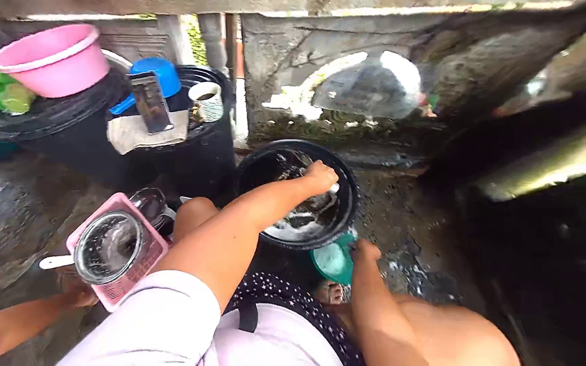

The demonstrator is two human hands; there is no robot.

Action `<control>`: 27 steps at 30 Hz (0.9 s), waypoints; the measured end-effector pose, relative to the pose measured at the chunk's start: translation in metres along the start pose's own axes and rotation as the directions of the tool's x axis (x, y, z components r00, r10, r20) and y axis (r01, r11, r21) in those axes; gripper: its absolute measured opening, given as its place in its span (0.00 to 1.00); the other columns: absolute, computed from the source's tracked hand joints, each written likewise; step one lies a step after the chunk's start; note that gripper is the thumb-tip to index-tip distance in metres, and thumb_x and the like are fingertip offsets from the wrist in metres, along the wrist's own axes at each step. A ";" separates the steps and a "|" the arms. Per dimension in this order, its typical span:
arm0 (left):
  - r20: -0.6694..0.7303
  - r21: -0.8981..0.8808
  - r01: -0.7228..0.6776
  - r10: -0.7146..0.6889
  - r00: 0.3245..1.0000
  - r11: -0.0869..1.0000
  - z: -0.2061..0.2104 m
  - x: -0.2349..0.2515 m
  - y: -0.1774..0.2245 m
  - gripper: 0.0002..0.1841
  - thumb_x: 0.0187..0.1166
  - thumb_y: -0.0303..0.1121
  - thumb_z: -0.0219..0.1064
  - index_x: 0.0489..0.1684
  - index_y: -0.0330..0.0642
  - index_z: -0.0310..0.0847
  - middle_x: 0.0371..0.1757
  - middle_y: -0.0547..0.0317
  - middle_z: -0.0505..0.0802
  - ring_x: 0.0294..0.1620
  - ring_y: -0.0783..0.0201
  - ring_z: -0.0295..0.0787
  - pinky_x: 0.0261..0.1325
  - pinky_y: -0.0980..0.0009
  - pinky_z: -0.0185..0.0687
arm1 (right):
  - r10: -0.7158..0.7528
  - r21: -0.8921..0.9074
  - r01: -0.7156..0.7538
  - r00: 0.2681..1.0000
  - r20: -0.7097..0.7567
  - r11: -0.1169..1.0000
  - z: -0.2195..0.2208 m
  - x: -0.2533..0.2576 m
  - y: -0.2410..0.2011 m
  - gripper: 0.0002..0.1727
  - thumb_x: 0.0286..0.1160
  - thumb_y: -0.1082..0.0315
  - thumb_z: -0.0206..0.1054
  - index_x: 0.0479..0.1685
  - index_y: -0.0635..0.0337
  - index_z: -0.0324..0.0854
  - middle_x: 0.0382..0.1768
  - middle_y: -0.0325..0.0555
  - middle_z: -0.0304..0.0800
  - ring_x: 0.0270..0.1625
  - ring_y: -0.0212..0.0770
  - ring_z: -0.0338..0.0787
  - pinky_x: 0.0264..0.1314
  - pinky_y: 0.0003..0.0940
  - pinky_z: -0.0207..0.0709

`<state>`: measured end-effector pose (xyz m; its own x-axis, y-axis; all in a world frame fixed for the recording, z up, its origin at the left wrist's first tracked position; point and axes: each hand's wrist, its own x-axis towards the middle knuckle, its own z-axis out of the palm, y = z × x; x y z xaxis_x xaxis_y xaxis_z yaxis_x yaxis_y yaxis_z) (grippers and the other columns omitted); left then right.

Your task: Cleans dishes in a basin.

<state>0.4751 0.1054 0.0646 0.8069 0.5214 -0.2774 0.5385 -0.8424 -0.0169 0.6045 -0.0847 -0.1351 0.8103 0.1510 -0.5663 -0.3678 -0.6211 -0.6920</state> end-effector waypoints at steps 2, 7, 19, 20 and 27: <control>0.076 0.077 0.029 -0.035 0.996 0.997 0.002 0.014 0.014 0.13 0.76 0.26 0.68 0.56 0.45 0.90 0.61 0.52 0.93 0.65 0.49 0.87 0.79 0.42 0.69 | 0.035 0.070 -0.032 0.998 -0.042 0.997 -0.002 0.002 -0.009 0.22 0.80 0.63 0.64 0.65 0.72 0.79 0.65 0.66 0.84 0.64 0.58 0.87 0.64 0.55 0.82; 0.162 0.154 0.083 -0.108 0.981 0.985 0.014 0.033 0.027 0.14 0.76 0.26 0.67 0.57 0.42 0.89 0.60 0.51 0.93 0.65 0.49 0.87 0.83 0.42 0.64 | 0.029 0.035 -0.023 0.984 -0.175 0.999 -0.003 0.021 -0.026 0.21 0.74 0.62 0.67 0.59 0.69 0.85 0.64 0.64 0.86 0.67 0.56 0.86 0.66 0.55 0.80; -0.382 -0.355 -0.078 -0.068 0.922 0.932 -0.035 -0.038 -0.103 0.19 0.79 0.47 0.71 0.55 0.41 0.89 0.53 0.48 0.95 0.62 0.51 0.90 0.73 0.45 0.80 | -0.485 0.476 0.365 0.861 0.155 0.800 0.011 -0.052 -0.124 0.16 0.74 0.74 0.71 0.59 0.71 0.83 0.45 0.59 0.92 0.39 0.45 0.93 0.47 0.45 0.90; -0.458 -0.511 -0.088 -0.184 0.869 0.855 -0.026 -0.051 -0.119 0.21 0.77 0.50 0.73 0.52 0.40 0.90 0.50 0.49 0.95 0.59 0.55 0.92 0.70 0.47 0.83 | -0.541 0.470 0.402 0.814 0.209 0.786 0.018 -0.068 -0.129 0.16 0.72 0.75 0.73 0.58 0.70 0.83 0.45 0.59 0.92 0.39 0.46 0.94 0.47 0.46 0.91; -0.496 -0.817 -0.560 -0.664 0.560 0.139 0.059 -0.082 -0.138 0.13 0.85 0.44 0.68 0.42 0.42 0.84 0.35 0.52 0.96 0.38 0.58 0.95 0.51 0.58 0.90 | -0.681 0.086 0.740 0.560 0.472 0.668 0.091 -0.154 -0.134 0.12 0.66 0.66 0.80 0.47 0.55 0.91 0.43 0.49 0.95 0.45 0.47 0.94 0.53 0.55 0.88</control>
<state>0.3200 0.1711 0.0331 0.2147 0.9183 0.3325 -0.1787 -0.2978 0.9378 0.4879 0.0450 0.0037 0.4885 0.8707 -0.0572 0.3145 -0.2369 -0.9192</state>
